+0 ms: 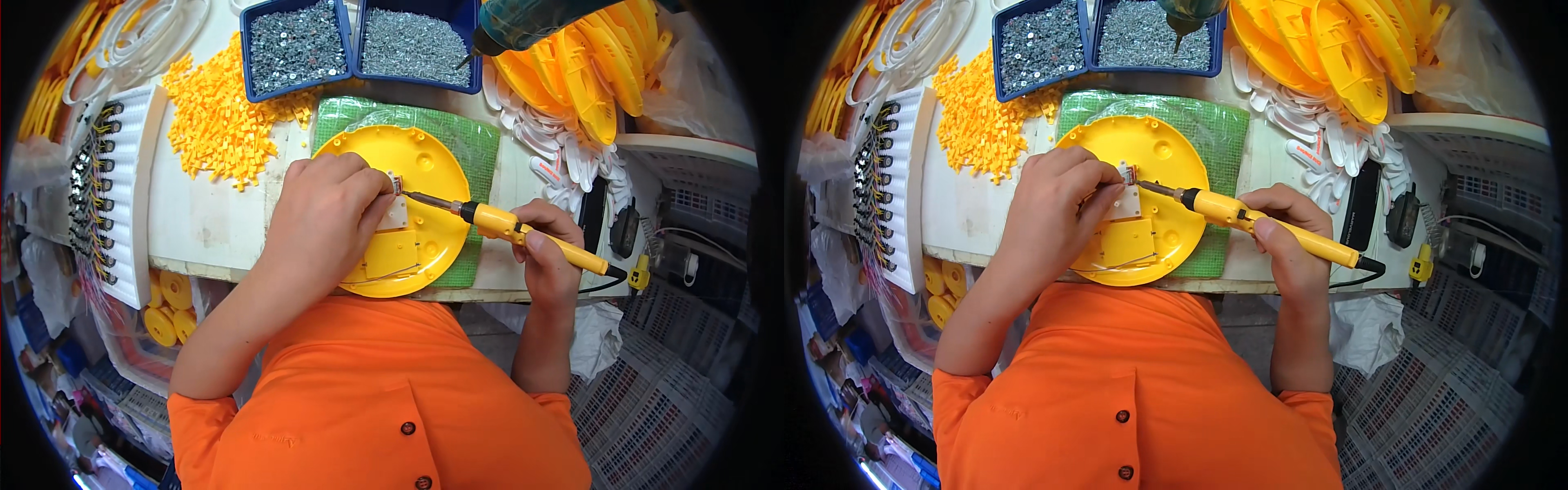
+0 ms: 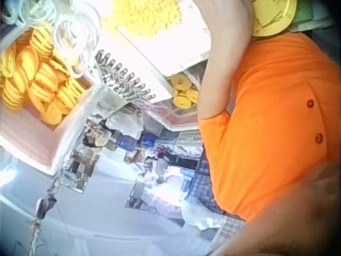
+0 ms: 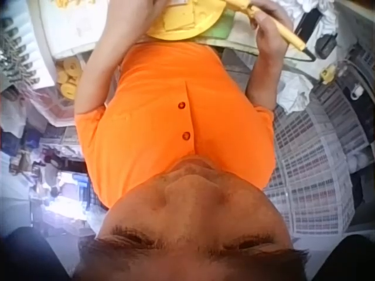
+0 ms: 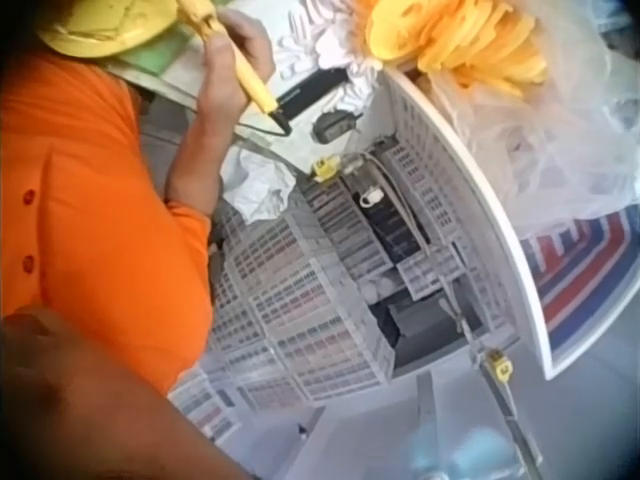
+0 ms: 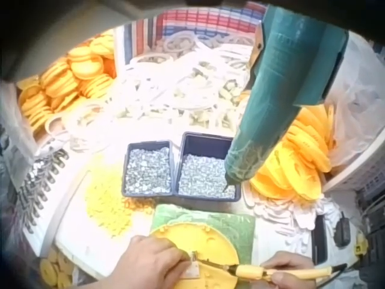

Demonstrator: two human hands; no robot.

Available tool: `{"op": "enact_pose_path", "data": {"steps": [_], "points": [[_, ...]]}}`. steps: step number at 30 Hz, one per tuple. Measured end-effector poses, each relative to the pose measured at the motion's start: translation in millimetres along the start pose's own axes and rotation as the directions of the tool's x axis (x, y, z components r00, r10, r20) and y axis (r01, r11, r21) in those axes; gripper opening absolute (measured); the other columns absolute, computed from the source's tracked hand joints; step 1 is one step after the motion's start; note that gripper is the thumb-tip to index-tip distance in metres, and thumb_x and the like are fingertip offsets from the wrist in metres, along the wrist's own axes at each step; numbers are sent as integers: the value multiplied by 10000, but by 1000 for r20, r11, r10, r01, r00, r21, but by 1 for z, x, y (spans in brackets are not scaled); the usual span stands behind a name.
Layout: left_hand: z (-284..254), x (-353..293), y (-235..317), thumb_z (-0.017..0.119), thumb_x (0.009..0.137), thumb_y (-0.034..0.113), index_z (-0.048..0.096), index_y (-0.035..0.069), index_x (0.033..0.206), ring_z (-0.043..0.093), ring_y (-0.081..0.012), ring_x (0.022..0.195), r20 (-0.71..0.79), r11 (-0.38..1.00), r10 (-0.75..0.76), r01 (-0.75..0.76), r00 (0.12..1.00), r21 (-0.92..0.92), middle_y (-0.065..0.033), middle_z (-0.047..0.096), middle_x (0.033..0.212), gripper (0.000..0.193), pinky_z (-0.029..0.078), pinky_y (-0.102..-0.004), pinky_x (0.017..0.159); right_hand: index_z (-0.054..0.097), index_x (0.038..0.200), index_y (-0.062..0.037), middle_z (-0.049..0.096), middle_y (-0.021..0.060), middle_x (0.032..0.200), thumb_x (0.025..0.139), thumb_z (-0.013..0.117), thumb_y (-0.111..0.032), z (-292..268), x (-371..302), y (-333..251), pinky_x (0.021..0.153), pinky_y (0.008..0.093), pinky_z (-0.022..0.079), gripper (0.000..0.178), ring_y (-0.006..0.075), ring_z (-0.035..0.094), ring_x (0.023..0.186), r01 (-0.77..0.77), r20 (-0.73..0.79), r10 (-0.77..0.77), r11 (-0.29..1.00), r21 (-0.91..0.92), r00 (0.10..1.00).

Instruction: Assemble yellow plastic toy parts by placing components together and securing them with screws using an electric screwdriver.

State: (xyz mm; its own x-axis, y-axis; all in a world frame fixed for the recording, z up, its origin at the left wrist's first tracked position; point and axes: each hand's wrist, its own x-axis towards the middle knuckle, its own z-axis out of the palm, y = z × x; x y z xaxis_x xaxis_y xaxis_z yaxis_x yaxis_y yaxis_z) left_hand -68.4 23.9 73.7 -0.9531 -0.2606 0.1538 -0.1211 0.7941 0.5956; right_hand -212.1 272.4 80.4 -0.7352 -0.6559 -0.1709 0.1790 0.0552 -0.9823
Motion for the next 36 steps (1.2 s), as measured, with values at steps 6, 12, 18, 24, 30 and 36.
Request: {"op": "enact_pose_path", "data": {"steps": [6,12,18,24,30,36], "points": [[0,1,0,726,866,135,711,72,879,632,-283,869,-3,999,22,-22,1000,24,-72,651,852,66,454,-419,779,709,1064,47,634,27,843,846,605,-102,2,1,2,627,213,395,284,52,498,684,-12,-5,12,1000,-6,1000],[0,2,-1,722,861,124,705,59,862,635,-291,866,-3,999,30,-30,1000,16,-86,655,852,67,460,-422,777,709,1067,48,634,30,845,840,606,-95,3,-1,2,629,211,400,288,53,505,690,-3,-6,3,1000,-8,1000],[-2,3,1,716,863,118,697,49,848,634,-304,857,6,1000,18,-19,1000,5,-98,654,844,74,464,-432,778,706,1061,54,632,34,848,835,601,-86,4,-1,-2,638,217,410,286,58,511,692,-14,1,14,1000,-7,1000],[-4,2,1,720,859,122,696,48,845,636,-307,861,34,1000,1,-1,999,7,-101,653,839,78,465,-433,782,706,1058,53,628,34,843,835,599,-93,5,-1,1,632,213,408,287,59,514,693,-17,-7,17,1000,-9,1000],[-5,2,0,721,857,122,696,50,840,638,-307,861,31,1000,-6,5,1000,7,-101,653,839,78,466,-432,779,702,1056,62,628,46,848,841,606,-115,4,2,2,621,214,419,295,69,524,685,16,7,-16,1000,-1,1000],[-2,8,1,726,845,110,690,40,830,635,-322,836,29,1000,27,-26,999,-10,-117,647,828,80,473,-444,755,635,1068,74,597,109,912,848,615,-230,-24,-18,-12,549,246,425,375,132,543,692,191,-105,-190,982,-4,976]]}}
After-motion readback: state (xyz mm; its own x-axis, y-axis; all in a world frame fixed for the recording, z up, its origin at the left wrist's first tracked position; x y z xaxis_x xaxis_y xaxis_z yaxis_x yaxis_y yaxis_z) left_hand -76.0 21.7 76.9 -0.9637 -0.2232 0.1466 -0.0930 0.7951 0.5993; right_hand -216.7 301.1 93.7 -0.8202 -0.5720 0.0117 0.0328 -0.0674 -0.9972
